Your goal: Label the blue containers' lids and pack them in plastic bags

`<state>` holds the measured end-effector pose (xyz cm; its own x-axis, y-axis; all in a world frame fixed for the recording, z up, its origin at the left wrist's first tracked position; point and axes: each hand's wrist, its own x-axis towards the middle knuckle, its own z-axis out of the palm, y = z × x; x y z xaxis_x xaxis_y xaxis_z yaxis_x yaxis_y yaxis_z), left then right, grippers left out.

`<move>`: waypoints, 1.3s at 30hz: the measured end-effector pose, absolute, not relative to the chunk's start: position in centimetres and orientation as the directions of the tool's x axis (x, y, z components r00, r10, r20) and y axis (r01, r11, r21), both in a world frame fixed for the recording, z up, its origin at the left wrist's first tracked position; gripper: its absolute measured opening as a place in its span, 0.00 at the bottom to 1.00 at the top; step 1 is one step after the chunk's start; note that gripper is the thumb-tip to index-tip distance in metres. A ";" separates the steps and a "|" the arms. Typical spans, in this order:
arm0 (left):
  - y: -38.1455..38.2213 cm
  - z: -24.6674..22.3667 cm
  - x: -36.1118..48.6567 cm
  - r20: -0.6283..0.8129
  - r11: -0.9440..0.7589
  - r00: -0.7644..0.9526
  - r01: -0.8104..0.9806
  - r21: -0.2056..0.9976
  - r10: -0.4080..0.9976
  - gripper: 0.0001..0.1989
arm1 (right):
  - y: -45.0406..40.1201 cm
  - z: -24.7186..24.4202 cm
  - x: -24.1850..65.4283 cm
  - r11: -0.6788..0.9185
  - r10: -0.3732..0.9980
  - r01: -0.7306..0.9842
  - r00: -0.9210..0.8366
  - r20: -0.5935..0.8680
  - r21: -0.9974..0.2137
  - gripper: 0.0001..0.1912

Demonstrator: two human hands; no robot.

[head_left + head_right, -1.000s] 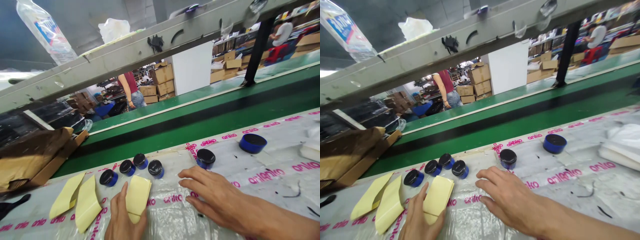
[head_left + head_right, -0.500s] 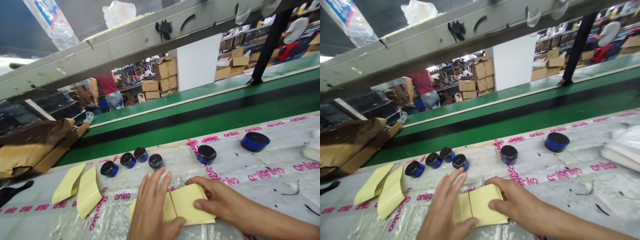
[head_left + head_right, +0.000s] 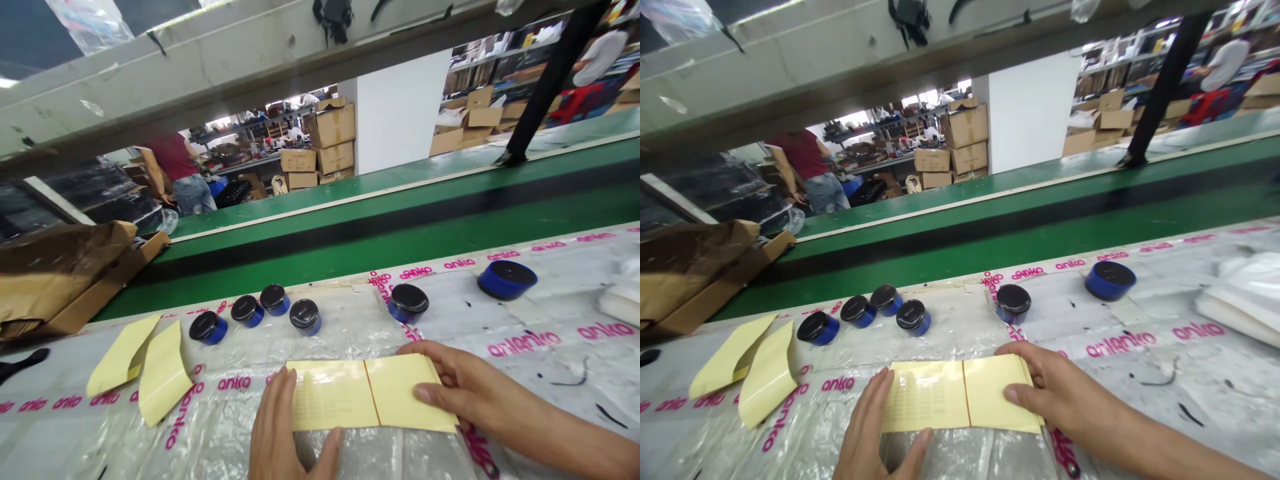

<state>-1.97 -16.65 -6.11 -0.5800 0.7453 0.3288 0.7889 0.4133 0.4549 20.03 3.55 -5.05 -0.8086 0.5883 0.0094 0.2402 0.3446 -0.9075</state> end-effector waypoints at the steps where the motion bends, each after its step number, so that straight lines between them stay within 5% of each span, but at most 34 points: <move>1: -16.5 -5.6 -2.1 0.313 0.403 -0.571 0.789 0.464 0.759 0.31 | 3.7 -4.5 20.1 0.284 0.560 0.237 -0.827 -0.039 -0.929 0.19; 7: -13.8 -0.9 -2.8 0.157 0.229 -0.401 0.755 0.615 0.902 0.28 | 5.9 0.6 19.6 0.263 0.385 0.184 -0.920 -0.072 -0.947 0.19; 12: -12.1 0.3 -3.1 -0.248 0.332 -0.305 0.267 0.905 0.920 0.23 | 7.2 1.0 18.0 0.359 0.447 0.179 -0.895 0.000 -0.916 0.26; 16: -12.6 -0.5 -2.7 -0.285 0.298 -0.312 -0.008 0.955 0.906 0.31 | 5.4 -0.8 17.3 0.701 0.592 0.341 -0.768 0.244 -0.626 0.24; 20: -13.1 -1.0 -1.9 -0.255 0.285 -0.405 0.015 0.958 0.878 0.27 | 1.9 -0.7 16.9 0.861 0.488 0.303 -0.719 0.495 -0.409 0.17; 27: -12.5 -1.5 -0.9 -0.252 0.251 -0.442 -0.060 0.966 0.861 0.28 | -1.5 -1.1 15.3 0.828 0.430 0.183 -0.814 0.391 -0.529 0.16; 39: -12.3 -2.8 -1.0 -0.264 0.245 -0.442 -0.101 0.964 0.857 0.26 | -1.9 -2.9 14.8 0.759 0.488 0.136 -0.765 0.419 -0.637 0.09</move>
